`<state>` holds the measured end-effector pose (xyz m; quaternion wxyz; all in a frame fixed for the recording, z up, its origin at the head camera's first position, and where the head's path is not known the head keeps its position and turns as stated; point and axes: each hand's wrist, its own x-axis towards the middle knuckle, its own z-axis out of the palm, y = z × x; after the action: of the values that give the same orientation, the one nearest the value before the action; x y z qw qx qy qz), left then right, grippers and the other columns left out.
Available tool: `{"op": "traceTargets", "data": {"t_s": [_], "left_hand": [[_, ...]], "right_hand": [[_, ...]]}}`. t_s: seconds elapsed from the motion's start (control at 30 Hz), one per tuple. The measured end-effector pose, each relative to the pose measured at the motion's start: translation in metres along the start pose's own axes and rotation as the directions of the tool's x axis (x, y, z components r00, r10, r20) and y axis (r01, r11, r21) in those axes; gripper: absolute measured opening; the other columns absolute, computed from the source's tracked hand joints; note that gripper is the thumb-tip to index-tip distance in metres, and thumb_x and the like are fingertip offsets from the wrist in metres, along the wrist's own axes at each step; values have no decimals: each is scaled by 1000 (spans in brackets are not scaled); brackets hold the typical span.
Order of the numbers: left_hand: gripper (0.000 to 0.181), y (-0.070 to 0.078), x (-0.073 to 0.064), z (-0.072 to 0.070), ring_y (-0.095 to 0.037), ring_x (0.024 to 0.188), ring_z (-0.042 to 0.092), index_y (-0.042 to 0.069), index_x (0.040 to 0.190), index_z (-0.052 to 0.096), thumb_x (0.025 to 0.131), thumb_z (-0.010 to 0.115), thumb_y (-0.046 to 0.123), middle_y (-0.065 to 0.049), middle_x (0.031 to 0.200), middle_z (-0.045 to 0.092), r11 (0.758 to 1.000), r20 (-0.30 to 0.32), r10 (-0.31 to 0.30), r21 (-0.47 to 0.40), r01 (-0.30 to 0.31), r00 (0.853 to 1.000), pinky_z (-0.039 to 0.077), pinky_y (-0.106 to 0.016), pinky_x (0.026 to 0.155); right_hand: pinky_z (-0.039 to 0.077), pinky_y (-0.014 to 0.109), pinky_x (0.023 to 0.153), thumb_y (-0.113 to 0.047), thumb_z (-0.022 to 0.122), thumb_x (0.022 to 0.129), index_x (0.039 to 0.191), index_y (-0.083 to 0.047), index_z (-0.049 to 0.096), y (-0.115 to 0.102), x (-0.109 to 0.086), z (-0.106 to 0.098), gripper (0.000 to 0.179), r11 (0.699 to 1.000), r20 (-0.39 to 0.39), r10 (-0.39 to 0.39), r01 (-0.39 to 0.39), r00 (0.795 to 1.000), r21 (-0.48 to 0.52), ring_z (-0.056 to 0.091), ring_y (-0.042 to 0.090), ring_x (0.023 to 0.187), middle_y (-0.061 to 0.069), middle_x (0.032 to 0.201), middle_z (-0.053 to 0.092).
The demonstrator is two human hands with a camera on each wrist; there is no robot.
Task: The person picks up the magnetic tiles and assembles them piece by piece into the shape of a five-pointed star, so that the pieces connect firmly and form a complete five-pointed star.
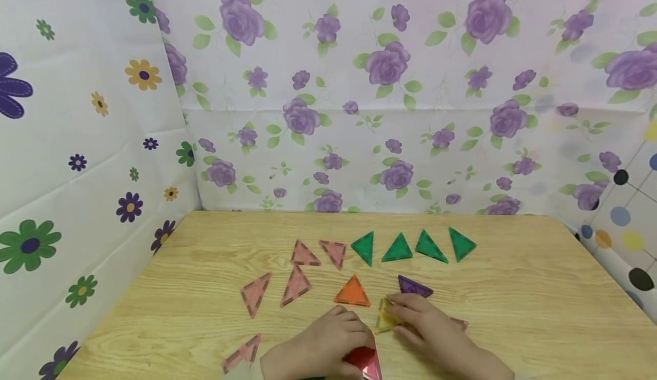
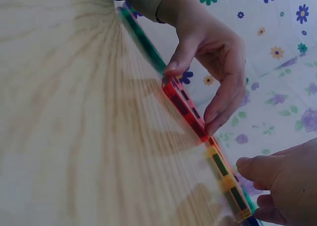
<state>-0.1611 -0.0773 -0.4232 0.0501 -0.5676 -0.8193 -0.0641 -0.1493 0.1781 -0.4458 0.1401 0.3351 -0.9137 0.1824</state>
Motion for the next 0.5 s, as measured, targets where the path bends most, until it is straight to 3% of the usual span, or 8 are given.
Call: {"op": "traceTargets", "data": {"t_s": [0.2,0.5], "left_hand": [[34,1,-2,4,-3,106,56,24,112,67,88,63,49,14,115,65,1000,-25,-1,-14,1,1000,45,-24,94],[33,0,-4,9,-4,107,57,22,111,68,90,62,46,11,115,65,1000,-73,-26,-2,26,997,46,-23,94]], "right_hand": [[54,41,90,-31,57,97,119,-18,69,-2,-2,1,28,999,73,-33,33,997,6,60,21,116,0,128,64],[55,38,87,-26,62,94,109,-16,73,-2,-3,0,21,998,37,-61,62,997,-8,63,20,111,0,123,67]]}}
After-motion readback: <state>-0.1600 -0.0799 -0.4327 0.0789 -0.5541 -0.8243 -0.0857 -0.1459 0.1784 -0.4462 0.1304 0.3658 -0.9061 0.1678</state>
